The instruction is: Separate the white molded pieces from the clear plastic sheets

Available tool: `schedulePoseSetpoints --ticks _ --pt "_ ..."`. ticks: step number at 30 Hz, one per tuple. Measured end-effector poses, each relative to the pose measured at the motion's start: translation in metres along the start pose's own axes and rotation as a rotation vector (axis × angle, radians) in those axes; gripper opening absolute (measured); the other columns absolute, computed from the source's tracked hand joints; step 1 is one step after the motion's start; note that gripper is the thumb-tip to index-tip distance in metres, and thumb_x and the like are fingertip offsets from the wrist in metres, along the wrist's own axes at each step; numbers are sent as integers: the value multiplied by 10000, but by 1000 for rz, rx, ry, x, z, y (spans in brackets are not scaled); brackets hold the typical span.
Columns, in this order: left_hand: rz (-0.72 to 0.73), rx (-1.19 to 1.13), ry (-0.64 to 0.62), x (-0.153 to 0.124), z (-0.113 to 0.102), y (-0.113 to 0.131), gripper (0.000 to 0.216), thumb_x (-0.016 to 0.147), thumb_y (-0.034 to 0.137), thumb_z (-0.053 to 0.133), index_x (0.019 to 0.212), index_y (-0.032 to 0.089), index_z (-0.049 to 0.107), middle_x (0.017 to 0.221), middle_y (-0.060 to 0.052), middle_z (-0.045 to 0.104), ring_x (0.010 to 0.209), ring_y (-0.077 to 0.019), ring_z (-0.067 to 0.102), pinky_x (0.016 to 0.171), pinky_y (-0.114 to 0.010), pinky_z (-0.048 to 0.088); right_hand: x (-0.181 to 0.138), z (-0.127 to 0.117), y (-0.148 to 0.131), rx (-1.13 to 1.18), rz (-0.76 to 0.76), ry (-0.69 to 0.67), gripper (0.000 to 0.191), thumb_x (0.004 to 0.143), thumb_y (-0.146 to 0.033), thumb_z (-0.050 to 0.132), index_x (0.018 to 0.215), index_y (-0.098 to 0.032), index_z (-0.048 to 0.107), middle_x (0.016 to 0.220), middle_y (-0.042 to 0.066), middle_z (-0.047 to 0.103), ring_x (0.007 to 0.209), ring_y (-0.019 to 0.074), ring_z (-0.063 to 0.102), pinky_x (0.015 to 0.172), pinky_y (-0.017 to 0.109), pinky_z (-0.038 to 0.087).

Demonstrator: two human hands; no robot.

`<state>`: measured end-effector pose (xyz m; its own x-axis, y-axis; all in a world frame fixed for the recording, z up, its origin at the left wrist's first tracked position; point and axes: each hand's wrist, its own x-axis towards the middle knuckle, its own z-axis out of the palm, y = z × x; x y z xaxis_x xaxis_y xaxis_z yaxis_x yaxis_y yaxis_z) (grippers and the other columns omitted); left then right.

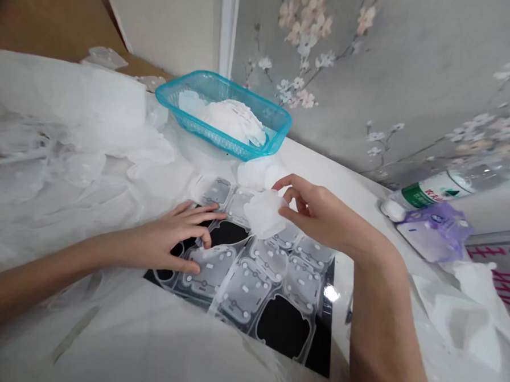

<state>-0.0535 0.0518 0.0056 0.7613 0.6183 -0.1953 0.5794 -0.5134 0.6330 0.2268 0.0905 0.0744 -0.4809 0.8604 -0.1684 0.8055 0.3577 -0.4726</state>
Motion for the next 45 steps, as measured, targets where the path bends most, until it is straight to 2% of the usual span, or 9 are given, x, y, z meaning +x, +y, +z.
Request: schedulePoseSetpoints --ticks 3,10,16,23,27,31,36,40,45 --pt "8 11 -8 -1 0 1 237 792 436 586 890 224 545 1512 -24 205 1399 -264 72 1094 -533 -5 2 5 -7 163 -16 1 289 857 -354 503 1111 -223 465 679 -31 484 517 76 384 468 200 331" --pt "24 -32 13 -3 -5 3 205 762 256 602 949 226 522 1488 -35 273 1389 -252 132 1102 -501 36 0 23 -30 202 134 -332 634 808 -451 530 1346 -273 245 680 -28 540 567 135 503 494 234 411" --pt "62 -146 193 -4 0 4 372 682 79 529 1024 223 504 1381 -53 427 1331 -239 272 1088 -444 151 1 27 -42 192 64 -222 551 783 -201 530 1296 -293 349 565 -76 452 471 92 424 444 207 343" --pt "-24 -225 316 5 14 24 314 832 435 537 1083 249 571 1167 -21 599 1265 -254 341 1037 -396 215 1 23 -56 606 20 -250 504 825 -204 535 1289 -293 361 553 -93 385 460 62 421 451 175 393" --pt "80 -314 291 10 18 27 194 895 338 463 941 215 606 992 -9 652 1033 -186 532 970 -335 269 4 24 -59 759 22 -305 537 814 -179 550 1299 -273 341 645 -60 527 530 68 506 506 177 438" --pt "110 -402 267 11 18 26 186 902 248 446 808 190 596 831 18 661 816 -126 563 869 -274 314 5 23 -58 680 52 -359 526 813 -182 541 1294 -263 346 685 -39 568 550 71 494 502 176 406" --pt "97 -341 220 10 19 25 173 888 250 459 777 187 576 797 27 646 789 -124 541 849 -272 307 0 21 -49 356 81 -335 459 832 -246 504 1273 -320 398 534 -88 281 457 73 310 416 177 277" --pt "119 -208 204 10 20 24 160 849 205 473 702 180 529 743 29 604 759 -121 518 839 -273 309 -4 16 -32 182 75 -359 468 835 -238 466 1291 -313 386 530 -86 254 443 79 268 414 196 252" --pt "104 -160 211 8 20 26 131 823 155 460 695 177 479 700 47 535 698 -99 477 789 -249 320 -10 -5 -4 -19 141 -122 490 795 -246 513 1267 -286 389 528 -80 344 460 94 343 442 223 285"
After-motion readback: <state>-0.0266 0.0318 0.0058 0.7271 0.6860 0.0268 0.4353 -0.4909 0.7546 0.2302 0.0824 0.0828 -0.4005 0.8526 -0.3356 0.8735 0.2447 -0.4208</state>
